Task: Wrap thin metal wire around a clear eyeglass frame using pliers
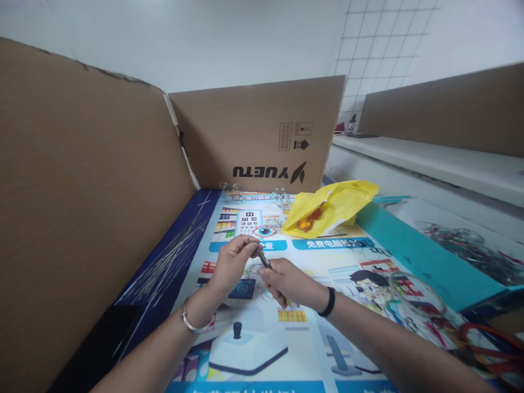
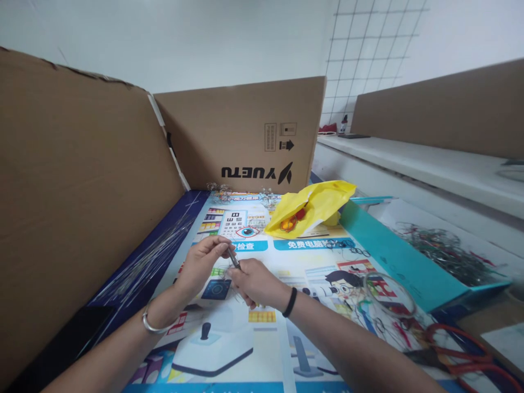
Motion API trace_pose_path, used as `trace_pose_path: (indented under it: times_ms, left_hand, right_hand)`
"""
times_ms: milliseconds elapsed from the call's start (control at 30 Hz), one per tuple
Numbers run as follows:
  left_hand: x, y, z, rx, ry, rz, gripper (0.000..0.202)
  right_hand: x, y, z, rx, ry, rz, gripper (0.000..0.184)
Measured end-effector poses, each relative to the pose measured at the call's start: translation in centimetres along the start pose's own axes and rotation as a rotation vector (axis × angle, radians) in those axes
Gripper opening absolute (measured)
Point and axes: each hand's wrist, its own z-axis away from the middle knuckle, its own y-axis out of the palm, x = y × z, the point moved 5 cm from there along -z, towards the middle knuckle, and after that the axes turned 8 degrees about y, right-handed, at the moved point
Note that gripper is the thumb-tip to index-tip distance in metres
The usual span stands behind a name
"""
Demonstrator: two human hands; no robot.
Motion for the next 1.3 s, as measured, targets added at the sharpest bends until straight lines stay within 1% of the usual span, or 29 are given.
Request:
trace_pose_path:
  times_ms: [67, 167, 300, 433, 533, 600, 700, 833, 933, 1000, 1067, 1133, 1200, 1300]
  left_hand:
    - [-0.1, -0.1, -0.1, 0.009, -0.023, 0.027, 0.013]
    - [0.0, -0.1, -0.4, 0.054, -0.064, 0.112, 0.012]
    - [0.1, -0.1, -0.6, 0.108, -0.125, 0.219, 0.012]
    - [0.2, 0.0, -0.6, 0.144, -0.156, 0.255, 0.014]
    - [0.4, 0.1, -0.5, 0.163, -0.167, 0.259, 0.014]
    - [0.4, 0.2, -0.4, 0.171, -0.171, 0.245, 0.014]
    - [0.3, 0.2, -0.4, 0.167, -0.173, 0.191, 0.014]
    - [0.1, -0.3, -1.0, 0.109, -0.135, 0.083, 0.011]
    - [0.0, -0.9, -1.4, 0.05, -0.11, 0.025, 0.012]
    - [0.1, -1.1, -1.5, 0.032, -0.112, 0.004, 0.014]
    - [0.3, -1.0, -1.4, 0.049, -0.116, -0.017, 0.015]
    - [0.7, -0.7, -1.2, 0.091, -0.103, -0.054, 0.015]
    - [1.1, -0.3, -0.9, 0.136, -0.08, -0.106, 0.016]
    - [1.8, 0.0, -0.5, 0.172, -0.051, -0.186, 0.019]
  right_hand:
    - [0.1, -0.1, 0.1, -0.004, 0.003, 0.029, 0.028]
    - [0.2, -0.4, 0.2, 0.003, 0.0, 0.079, 0.026]
    - [0.0, -1.1, 0.2, -0.025, -0.017, 0.202, 0.027]
    - [0.6, -1.6, 0.6, -0.011, -0.067, 0.342, 0.029]
    - [1.6, -1.9, 1.1, -0.032, -0.154, 0.47, 0.028]
    - [2.2, -2.1, 1.3, -0.057, -0.21, 0.577, 0.029]
    - [2.3, -2.3, 1.3, -0.112, -0.257, 0.734, 0.03]
    - [1.7, -3.1, 1.1, -0.185, -0.261, 0.913, 0.036]
    - [1.4, -4.3, 1.1, -0.201, -0.225, 0.953, 0.038]
    - [1.5, -5.4, 1.2, -0.268, -0.206, 0.935, 0.04]
    - [1.6, -6.2, 1.2, -0.343, -0.19, 0.918, 0.042]
    - [1.7, -6.5, 1.1, -0.393, -0.186, 0.93, 0.041]
    - [1.5, -6.1, 0.8, -0.4, -0.209, 0.961, 0.04]
    - [1.2, -5.2, 0.4, -0.37, -0.24, 0.98, 0.04]
